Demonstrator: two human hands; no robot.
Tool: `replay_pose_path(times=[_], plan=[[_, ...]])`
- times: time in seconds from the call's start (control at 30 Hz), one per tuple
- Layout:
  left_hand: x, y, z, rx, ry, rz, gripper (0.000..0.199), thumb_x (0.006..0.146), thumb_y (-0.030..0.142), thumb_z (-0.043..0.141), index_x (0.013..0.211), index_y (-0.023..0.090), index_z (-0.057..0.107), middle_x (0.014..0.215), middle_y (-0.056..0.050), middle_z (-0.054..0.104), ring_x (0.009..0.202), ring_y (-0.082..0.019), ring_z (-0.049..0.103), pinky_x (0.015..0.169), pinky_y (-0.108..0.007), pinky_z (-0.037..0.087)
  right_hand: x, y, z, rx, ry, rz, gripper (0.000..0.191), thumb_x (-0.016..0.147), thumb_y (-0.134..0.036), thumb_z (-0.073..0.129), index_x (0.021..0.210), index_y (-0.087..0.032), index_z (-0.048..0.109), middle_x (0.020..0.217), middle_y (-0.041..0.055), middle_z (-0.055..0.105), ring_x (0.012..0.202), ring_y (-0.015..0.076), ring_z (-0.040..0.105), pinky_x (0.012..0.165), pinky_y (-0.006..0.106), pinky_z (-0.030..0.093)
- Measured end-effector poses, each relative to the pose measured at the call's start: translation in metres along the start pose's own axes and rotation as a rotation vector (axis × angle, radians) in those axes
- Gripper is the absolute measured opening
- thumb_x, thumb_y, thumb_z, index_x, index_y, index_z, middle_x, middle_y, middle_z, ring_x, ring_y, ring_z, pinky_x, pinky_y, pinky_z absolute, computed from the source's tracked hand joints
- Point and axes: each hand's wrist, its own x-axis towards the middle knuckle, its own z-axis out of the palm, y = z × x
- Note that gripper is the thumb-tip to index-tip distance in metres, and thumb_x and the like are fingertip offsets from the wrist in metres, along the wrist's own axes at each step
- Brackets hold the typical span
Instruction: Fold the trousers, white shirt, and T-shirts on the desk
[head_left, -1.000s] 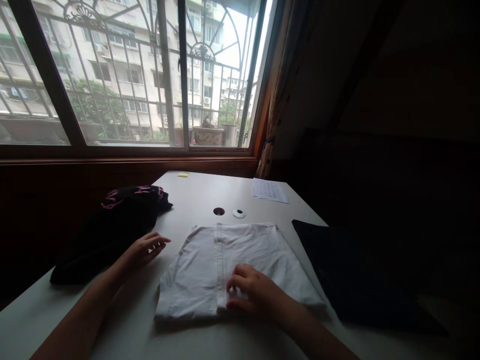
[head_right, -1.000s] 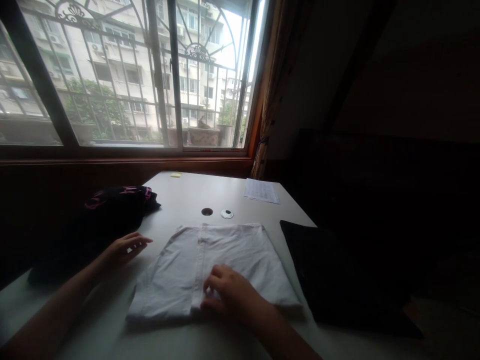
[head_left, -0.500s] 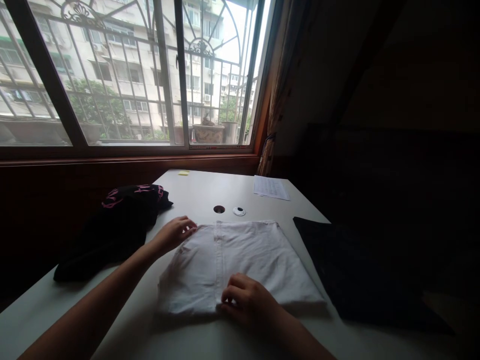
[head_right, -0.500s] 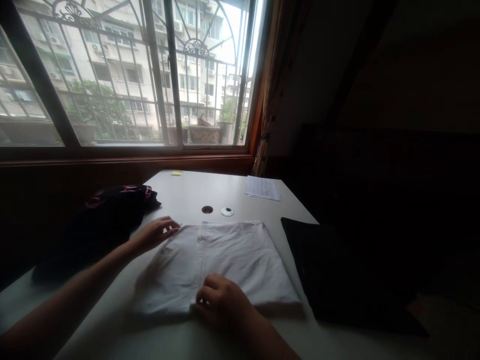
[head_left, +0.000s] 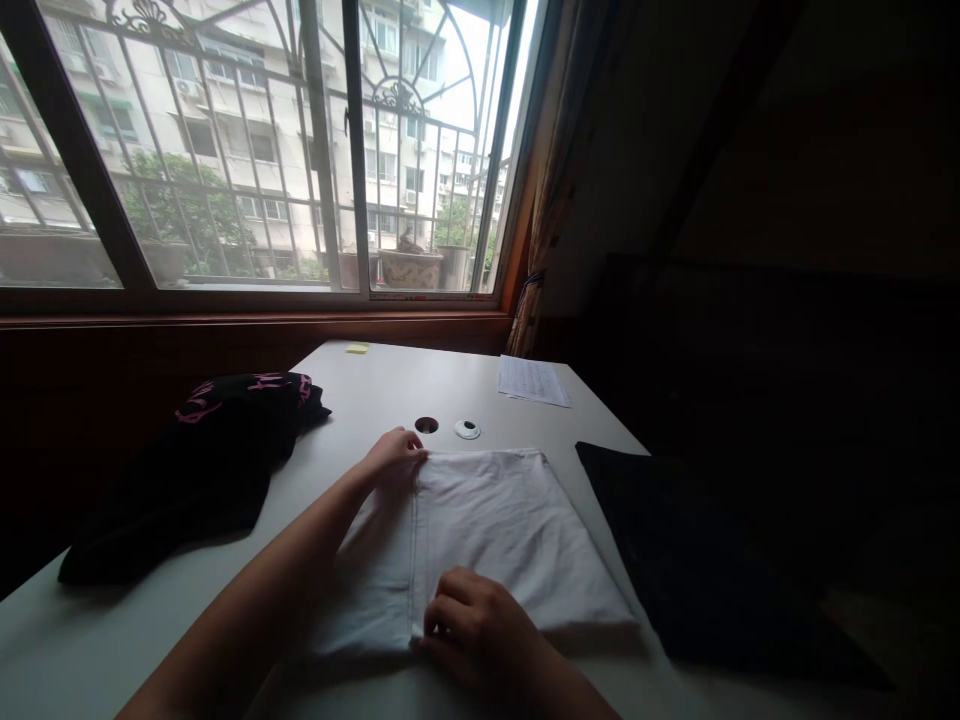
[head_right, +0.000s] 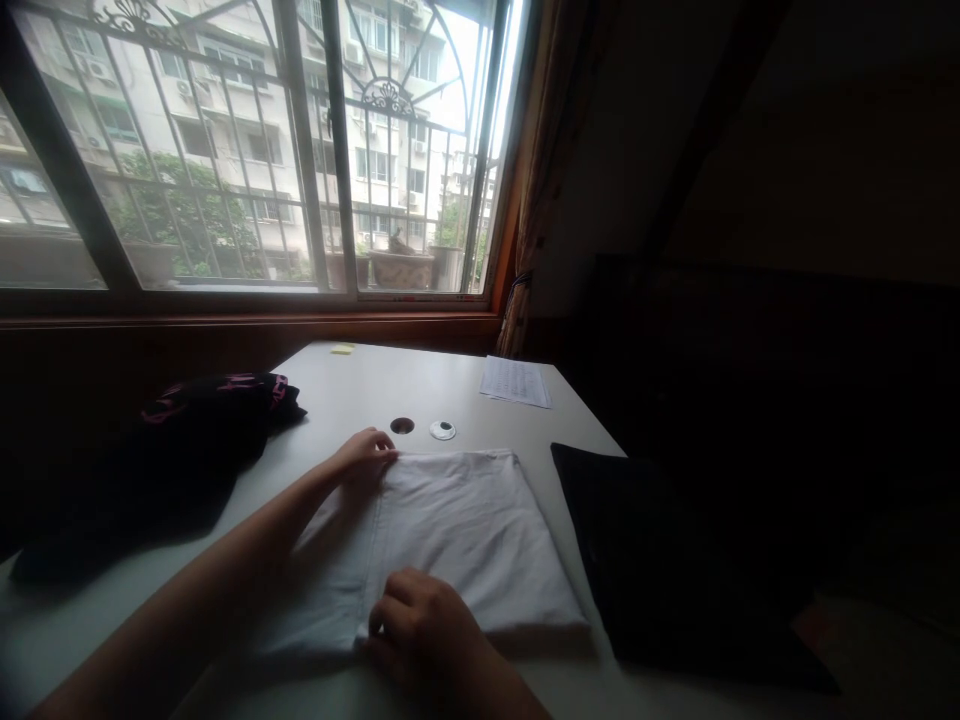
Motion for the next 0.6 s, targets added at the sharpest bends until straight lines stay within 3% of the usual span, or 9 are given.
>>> replay_pose_path(times=[0.17, 0.37, 0.6], plan=[[0.002, -0.003, 0.001, -0.053, 0.024, -0.002, 0.019, 0.08, 0.039, 0.074, 0.087, 0.022, 0.078, 0.097, -0.006, 0.069, 0.092, -0.024, 0.068, 0.081, -0.031, 0.052, 0.0, -0.003, -0.003, -0.033, -0.002, 0.006, 0.019, 0.077, -0.02, 0.081, 0.083, -0.02, 0.064, 0.084, 0.0013, 0.065, 0.074, 0.0164, 0.06, 0.063, 0.028, 0.039], [0.002, -0.002, 0.003, -0.084, 0.083, 0.073, 0.006, 0.084, 0.026, 0.069, 0.085, 0.021, 0.072, 0.102, -0.006, 0.065, 0.087, -0.021, 0.066, 0.081, -0.031, 0.051, 0.003, -0.007, -0.009, -0.017, 0.061, 0.02, 0.022, 0.073, -0.013, 0.08, 0.082, -0.02, 0.061, 0.083, 0.0003, 0.064, 0.074, 0.0162, 0.06, 0.063, 0.028, 0.039], [0.004, -0.007, -0.01, -0.099, 0.093, 0.117, 0.012, 0.087, 0.032, 0.067, 0.083, 0.02, 0.068, 0.094, -0.004, 0.064, 0.084, -0.021, 0.065, 0.079, -0.033, 0.051, 0.004, -0.012, -0.015, -0.008, 0.215, -0.079, 0.012, 0.087, -0.014, 0.067, 0.084, -0.02, 0.057, 0.08, 0.0017, 0.06, 0.074, 0.017, 0.054, 0.067, 0.029, 0.042]])
